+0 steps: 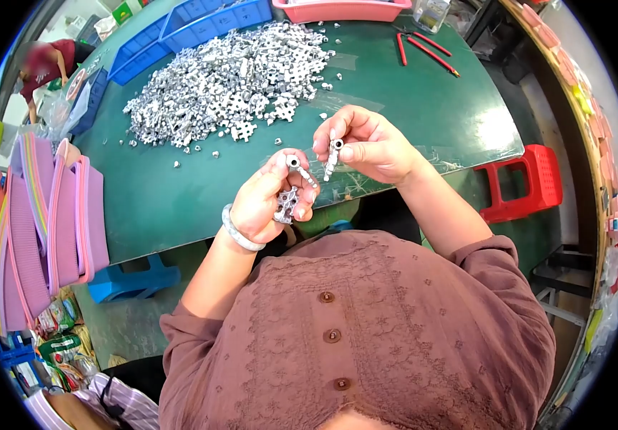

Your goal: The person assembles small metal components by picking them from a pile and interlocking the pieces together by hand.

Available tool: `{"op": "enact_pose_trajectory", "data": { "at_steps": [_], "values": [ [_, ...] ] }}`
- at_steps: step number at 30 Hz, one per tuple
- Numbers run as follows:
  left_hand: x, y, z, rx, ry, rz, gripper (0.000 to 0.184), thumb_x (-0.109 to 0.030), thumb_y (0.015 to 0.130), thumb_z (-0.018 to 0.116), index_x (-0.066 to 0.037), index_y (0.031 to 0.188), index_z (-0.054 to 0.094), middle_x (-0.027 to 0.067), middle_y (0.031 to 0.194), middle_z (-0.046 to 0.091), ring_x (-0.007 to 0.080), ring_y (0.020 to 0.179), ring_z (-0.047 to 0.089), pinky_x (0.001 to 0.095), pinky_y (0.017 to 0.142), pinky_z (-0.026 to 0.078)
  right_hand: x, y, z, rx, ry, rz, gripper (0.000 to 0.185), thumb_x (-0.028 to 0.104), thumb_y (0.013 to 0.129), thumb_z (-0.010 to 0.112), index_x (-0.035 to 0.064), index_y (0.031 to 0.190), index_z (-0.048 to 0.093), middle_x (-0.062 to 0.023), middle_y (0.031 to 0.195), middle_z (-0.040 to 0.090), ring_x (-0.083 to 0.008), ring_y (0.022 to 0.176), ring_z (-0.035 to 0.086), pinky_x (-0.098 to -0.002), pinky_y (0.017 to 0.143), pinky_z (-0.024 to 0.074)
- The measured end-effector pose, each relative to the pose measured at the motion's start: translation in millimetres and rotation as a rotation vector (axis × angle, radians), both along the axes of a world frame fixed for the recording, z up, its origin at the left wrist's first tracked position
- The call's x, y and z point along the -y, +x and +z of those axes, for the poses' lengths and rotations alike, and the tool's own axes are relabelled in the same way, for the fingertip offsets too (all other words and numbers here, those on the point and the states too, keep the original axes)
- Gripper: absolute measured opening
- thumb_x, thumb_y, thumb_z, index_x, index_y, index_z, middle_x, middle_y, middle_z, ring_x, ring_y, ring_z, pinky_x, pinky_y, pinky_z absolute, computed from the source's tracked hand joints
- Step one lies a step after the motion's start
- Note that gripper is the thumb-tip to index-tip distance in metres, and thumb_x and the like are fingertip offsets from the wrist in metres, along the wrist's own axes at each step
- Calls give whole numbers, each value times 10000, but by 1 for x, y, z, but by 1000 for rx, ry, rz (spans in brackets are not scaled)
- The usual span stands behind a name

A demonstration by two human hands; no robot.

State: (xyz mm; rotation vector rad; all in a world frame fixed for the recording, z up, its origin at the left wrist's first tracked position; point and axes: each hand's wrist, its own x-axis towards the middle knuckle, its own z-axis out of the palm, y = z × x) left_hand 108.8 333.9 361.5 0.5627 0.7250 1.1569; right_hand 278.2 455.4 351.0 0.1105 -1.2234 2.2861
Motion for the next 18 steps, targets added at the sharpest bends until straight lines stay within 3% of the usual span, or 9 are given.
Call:
{"op": "enact_pose_trajectory", "data": {
  "at_steps": [13, 18],
  "values": [
    [-1, 4, 4, -3, -30, -4, 346, -421, 939, 312, -105, 969, 451, 88, 705, 465, 126, 525, 424, 246, 491, 369, 2, -1, 3, 25, -78, -24, 165, 41, 800, 612, 41, 944, 533, -93, 966, 594, -152, 865, 571, -282, 764, 466],
    [-3, 2, -4, 149, -103, -11, 412, -473, 913, 345, -88, 992, 470, 156, 875, 558, 219, 671, 576, 291, 542, 489, 5, -7, -1, 41, 6, -173, 238, 28, 800, 609, 25, 1023, 528, -82, 955, 601, -138, 851, 570, -258, 740, 461]
  ]
}}
